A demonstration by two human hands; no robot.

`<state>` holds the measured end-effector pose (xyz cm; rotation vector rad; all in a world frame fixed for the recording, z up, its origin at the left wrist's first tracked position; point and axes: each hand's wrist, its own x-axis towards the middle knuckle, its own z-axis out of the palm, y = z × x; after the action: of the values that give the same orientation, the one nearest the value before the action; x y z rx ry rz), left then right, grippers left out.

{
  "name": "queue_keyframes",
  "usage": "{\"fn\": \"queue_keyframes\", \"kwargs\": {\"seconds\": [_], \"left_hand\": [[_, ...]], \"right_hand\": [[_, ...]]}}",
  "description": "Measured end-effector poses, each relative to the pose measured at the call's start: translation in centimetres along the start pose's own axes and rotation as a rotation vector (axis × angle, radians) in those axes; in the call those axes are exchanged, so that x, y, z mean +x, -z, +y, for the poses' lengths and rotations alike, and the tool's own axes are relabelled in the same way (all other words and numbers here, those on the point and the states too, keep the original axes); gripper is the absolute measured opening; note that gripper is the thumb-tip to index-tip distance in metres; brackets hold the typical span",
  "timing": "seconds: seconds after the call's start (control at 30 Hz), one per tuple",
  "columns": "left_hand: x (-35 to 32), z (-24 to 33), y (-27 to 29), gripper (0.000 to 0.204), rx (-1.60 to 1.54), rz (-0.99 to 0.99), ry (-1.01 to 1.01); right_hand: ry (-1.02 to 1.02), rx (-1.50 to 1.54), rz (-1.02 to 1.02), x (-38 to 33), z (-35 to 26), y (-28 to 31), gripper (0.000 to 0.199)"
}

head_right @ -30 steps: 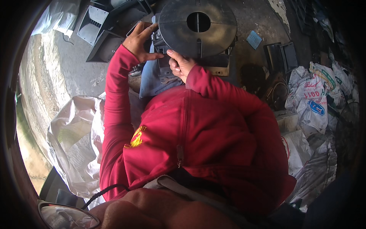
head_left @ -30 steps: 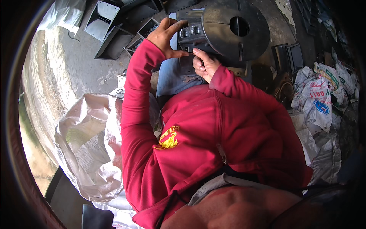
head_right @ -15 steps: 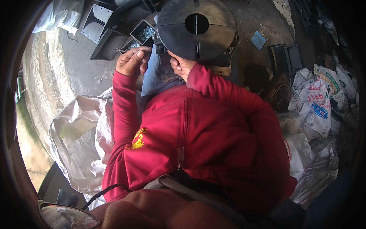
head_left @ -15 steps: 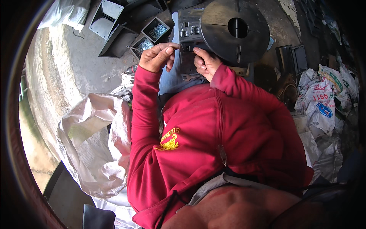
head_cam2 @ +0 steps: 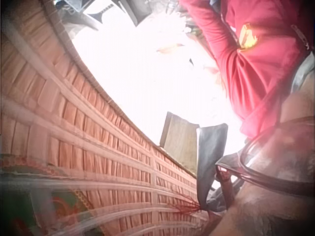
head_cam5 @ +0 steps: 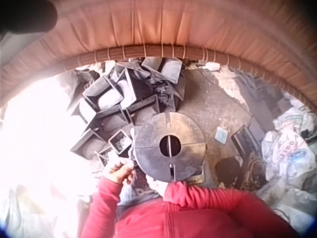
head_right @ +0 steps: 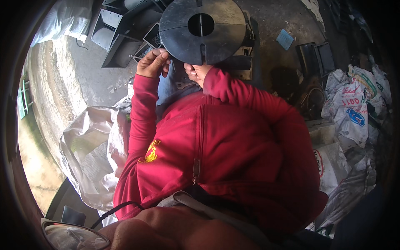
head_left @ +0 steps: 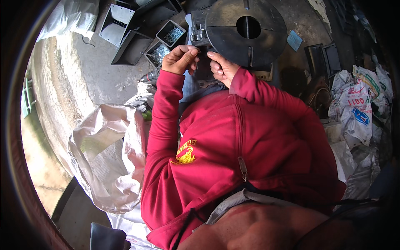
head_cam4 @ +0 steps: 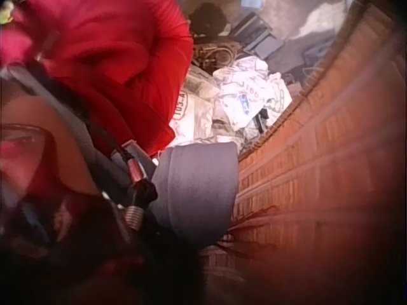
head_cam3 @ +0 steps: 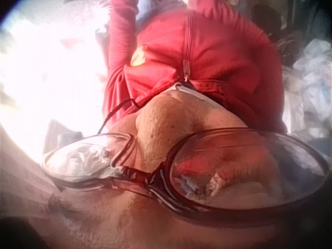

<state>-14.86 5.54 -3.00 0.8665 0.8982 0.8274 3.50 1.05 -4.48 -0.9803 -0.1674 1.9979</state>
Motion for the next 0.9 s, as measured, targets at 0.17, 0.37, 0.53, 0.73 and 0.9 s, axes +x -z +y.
{"fn": "queue_keyframes", "kwargs": {"seconds": [0.17, 0.37, 0.53, 0.73, 0.9], "left_hand": [[-0.4, -0.1, -1.6, 0.013, 0.107, 0.122, -0.067], [-0.5, -0.6, -3.7, 0.019, 0.967, 0.419, -0.773], [-0.8, -0.5, -3.9, 0.019, 1.175, 0.391, -0.911], [-0.7, -1.4, -3.1, 0.022, 1.144, 0.4, -0.902], [-0.6, -1.2, -2.9, 0.022, 1.225, 0.391, -0.884]], "right_hand": [[0.0, 0.027, -0.012, 0.2, 0.2, 0.3, 0.015], [0.033, -0.001, -0.019, 0.3, 0.7, 0.6, 0.015], [0.065, 0.009, -0.077, 0.4, 1.2, 1.2, 0.018], [0.067, -0.006, -0.139, 0.7, 1.4, 1.7, 0.024], [0.108, -0.002, -0.099, 0.3, 1.2, 0.9, 0.028]]}}
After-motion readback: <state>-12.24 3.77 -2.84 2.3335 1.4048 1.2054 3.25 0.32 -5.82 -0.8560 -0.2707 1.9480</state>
